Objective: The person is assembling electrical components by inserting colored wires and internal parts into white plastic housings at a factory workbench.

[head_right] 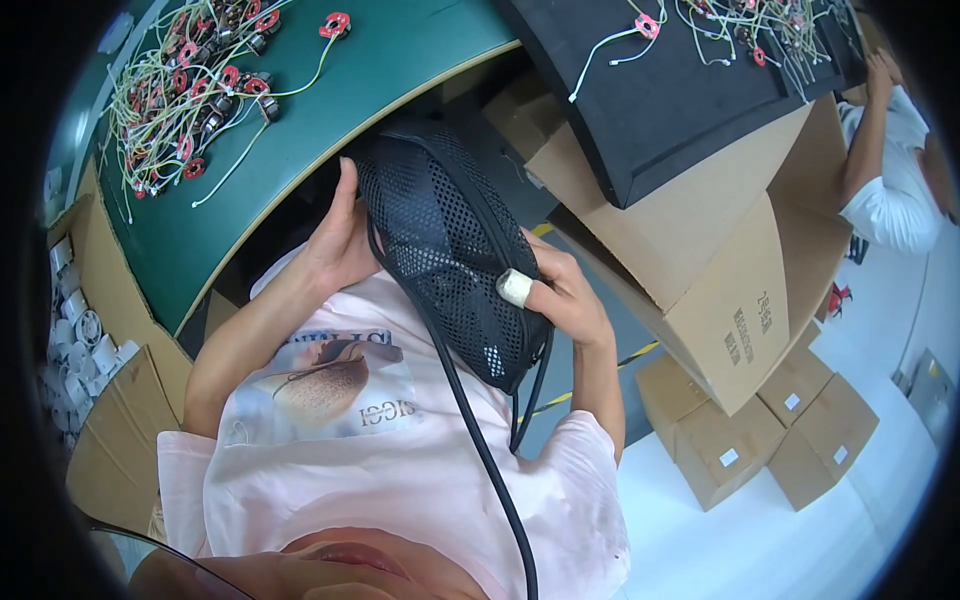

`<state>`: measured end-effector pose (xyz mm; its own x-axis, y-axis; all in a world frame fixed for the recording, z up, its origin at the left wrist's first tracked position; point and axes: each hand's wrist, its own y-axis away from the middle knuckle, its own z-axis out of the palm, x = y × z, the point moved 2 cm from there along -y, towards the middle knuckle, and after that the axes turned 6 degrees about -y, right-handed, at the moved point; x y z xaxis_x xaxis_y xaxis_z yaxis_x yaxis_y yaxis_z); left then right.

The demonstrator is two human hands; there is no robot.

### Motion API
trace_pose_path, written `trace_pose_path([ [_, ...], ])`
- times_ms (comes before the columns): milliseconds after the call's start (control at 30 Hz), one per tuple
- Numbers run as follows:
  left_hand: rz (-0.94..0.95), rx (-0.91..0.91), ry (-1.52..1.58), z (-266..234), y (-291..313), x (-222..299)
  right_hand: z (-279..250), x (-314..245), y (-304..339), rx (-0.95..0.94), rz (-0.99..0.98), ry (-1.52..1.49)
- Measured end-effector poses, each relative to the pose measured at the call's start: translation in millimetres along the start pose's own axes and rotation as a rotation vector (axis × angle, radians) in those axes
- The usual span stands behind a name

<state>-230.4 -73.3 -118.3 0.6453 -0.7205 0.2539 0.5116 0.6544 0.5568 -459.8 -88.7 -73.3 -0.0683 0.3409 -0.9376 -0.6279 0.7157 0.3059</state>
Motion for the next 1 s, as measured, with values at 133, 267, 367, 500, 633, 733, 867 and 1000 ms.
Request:
trace_pose_path([
  [133,-0.061,0.120,0.052,-1.8,-13.4,-0.2,-4.7,24.6,-5.2,0.064,0.156,-0.109],
  [267,-0.004,0.140,0.074,-1.3,-40.2,1.3,-14.1,43.3,-22.4,0.352,0.322,-0.322],
  [367,0.026,0.225,0.050,2.2,-67.9,8.0,-37.5,88.6,-54.6,0.607,0.278,-0.422],
  [500,0.089,0.261,-0.076,-31.3,-82.3,9.6,-90.1,107.8,-138.7,0.736,0.000,0.135],
  [633,-0.169,0.151,-0.452,-27.3,-51.4,1.1,-106.6,112.5,-186.0,0.722,-0.250,0.962],
  [733,-0.051,0.118,-0.825,-25.0,-24.9,-2.4,-54.7,111.6,-48.8,0.712,-0.242,0.798],
  [867,-0.028,0.153,-1.149,19.5,-16.3,16.8,-60.5,127.4,-90.4,0.799,-0.144,0.646],
  [1000,0.052,0.199,-1.414,18.9,0.8,27.7,-56.1,157.9,-166.0,0.811,-0.094,0.485],
])
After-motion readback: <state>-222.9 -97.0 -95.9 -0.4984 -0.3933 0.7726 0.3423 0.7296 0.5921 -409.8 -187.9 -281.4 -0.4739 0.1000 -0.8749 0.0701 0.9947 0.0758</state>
